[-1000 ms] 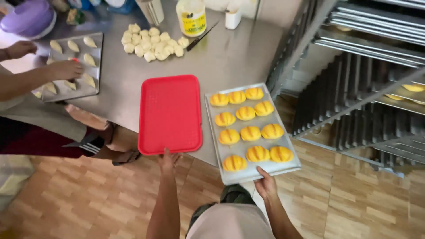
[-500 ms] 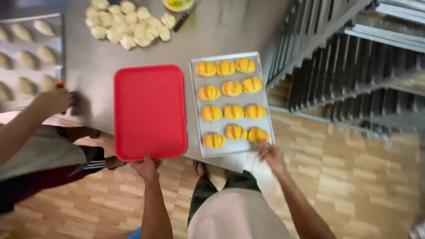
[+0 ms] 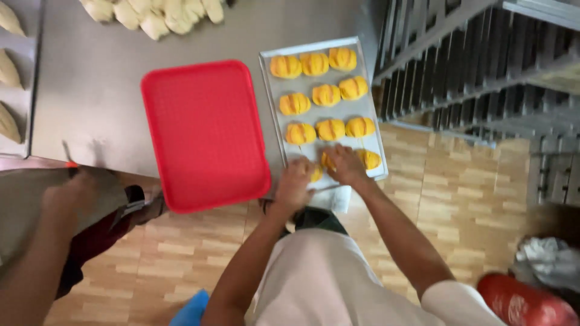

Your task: Transferring shaped dough pieces from a tray to a baking sheet, scoring them with a knife, and placing the sheets onto a bakery rack.

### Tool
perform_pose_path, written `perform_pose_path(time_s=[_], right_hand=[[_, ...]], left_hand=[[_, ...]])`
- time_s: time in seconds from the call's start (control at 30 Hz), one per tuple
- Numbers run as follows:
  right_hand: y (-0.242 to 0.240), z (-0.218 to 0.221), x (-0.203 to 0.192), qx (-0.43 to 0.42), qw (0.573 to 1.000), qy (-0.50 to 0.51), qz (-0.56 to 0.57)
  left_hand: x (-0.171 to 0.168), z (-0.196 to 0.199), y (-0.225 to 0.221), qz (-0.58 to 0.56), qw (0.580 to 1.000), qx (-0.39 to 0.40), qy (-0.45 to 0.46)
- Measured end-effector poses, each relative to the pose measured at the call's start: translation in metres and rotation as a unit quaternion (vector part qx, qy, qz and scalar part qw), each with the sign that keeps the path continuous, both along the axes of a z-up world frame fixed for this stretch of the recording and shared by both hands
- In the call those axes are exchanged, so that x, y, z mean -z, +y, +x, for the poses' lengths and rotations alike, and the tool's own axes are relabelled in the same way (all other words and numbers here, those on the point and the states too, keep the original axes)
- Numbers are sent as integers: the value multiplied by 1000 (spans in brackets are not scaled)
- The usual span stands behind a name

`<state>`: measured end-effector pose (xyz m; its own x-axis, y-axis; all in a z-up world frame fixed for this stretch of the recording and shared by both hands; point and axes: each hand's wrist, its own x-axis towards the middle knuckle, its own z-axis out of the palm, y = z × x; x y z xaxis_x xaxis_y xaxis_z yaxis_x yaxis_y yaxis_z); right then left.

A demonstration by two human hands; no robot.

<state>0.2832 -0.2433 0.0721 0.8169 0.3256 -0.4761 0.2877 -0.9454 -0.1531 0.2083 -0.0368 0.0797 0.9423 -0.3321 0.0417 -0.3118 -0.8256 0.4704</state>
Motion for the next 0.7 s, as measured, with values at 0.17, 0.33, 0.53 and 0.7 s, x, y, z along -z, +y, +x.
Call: perform_pose_path(time_s=[0.17, 0.33, 0.53, 0.7], right_hand=[[8, 2, -17, 52, 998, 6, 24], [10, 11, -26, 220, 966, 44, 125], [150, 64, -55, 265, 823, 126, 486], [300, 129, -13, 150, 879, -40, 450]], left_hand=[[38, 2, -12, -16, 996, -71, -54], [-24, 9, 43, -187, 926, -262, 196], [0, 83, 193, -199, 871, -448, 1], [45, 170, 310, -51, 868, -488, -75]])
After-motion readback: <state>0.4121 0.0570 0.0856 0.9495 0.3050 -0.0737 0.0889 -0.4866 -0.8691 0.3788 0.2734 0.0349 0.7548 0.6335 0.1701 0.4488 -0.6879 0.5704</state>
